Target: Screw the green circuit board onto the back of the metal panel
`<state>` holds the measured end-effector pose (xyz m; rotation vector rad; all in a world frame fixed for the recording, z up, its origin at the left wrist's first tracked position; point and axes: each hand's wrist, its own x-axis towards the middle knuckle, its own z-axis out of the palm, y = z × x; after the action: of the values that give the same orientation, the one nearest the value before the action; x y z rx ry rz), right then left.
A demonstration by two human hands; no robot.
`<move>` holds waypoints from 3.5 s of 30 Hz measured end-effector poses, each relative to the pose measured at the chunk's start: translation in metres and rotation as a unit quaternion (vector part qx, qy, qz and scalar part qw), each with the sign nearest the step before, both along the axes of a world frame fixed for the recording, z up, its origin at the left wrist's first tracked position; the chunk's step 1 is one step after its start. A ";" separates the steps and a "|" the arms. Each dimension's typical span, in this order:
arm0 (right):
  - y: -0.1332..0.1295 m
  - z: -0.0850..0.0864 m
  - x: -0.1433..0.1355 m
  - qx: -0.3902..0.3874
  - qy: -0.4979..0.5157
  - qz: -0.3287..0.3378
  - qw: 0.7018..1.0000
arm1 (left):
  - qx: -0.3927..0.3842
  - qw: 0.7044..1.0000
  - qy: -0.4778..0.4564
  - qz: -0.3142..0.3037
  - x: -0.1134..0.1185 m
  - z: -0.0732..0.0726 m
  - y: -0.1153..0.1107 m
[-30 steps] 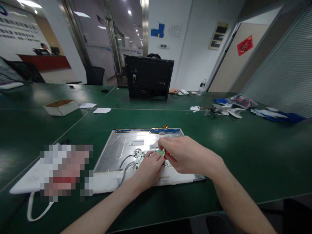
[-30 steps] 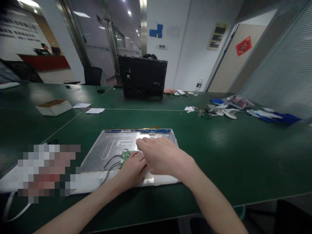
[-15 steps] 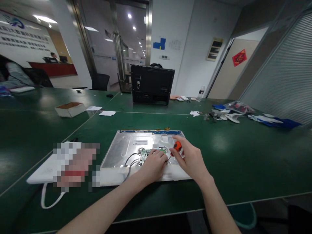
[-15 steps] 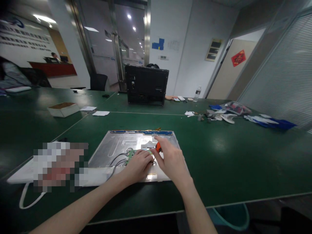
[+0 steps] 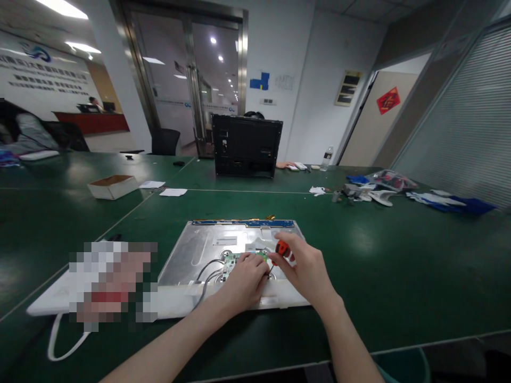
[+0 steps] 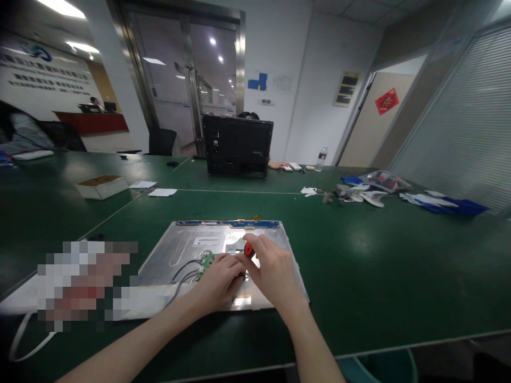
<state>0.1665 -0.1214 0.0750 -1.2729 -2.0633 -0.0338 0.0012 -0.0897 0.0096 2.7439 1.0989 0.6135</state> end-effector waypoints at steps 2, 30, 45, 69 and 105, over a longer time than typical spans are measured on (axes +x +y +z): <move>0.000 0.002 -0.001 -0.015 0.005 0.000 1.000 | 0.004 1.000 0.004 -0.002 0.000 0.000 0.000; 0.005 -0.003 -0.011 -0.021 0.079 -0.010 0.997 | 0.002 1.000 0.014 -0.003 0.001 0.002 0.002; 0.008 -0.001 -0.008 -0.018 0.079 -0.038 0.996 | -0.003 1.000 0.021 -0.003 0.001 0.002 0.003; 0.009 -0.002 -0.009 -0.018 0.076 -0.031 0.996 | 0.001 1.000 0.023 -0.004 0.001 0.002 0.004; 0.005 0.000 -0.015 0.064 0.048 -0.069 0.994 | -0.004 1.000 0.007 -0.003 0.002 0.003 0.002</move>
<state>0.1519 -0.1160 0.0746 -1.3091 -1.8598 -0.1623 0.0029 -0.0876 0.0121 2.7481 1.0932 0.5892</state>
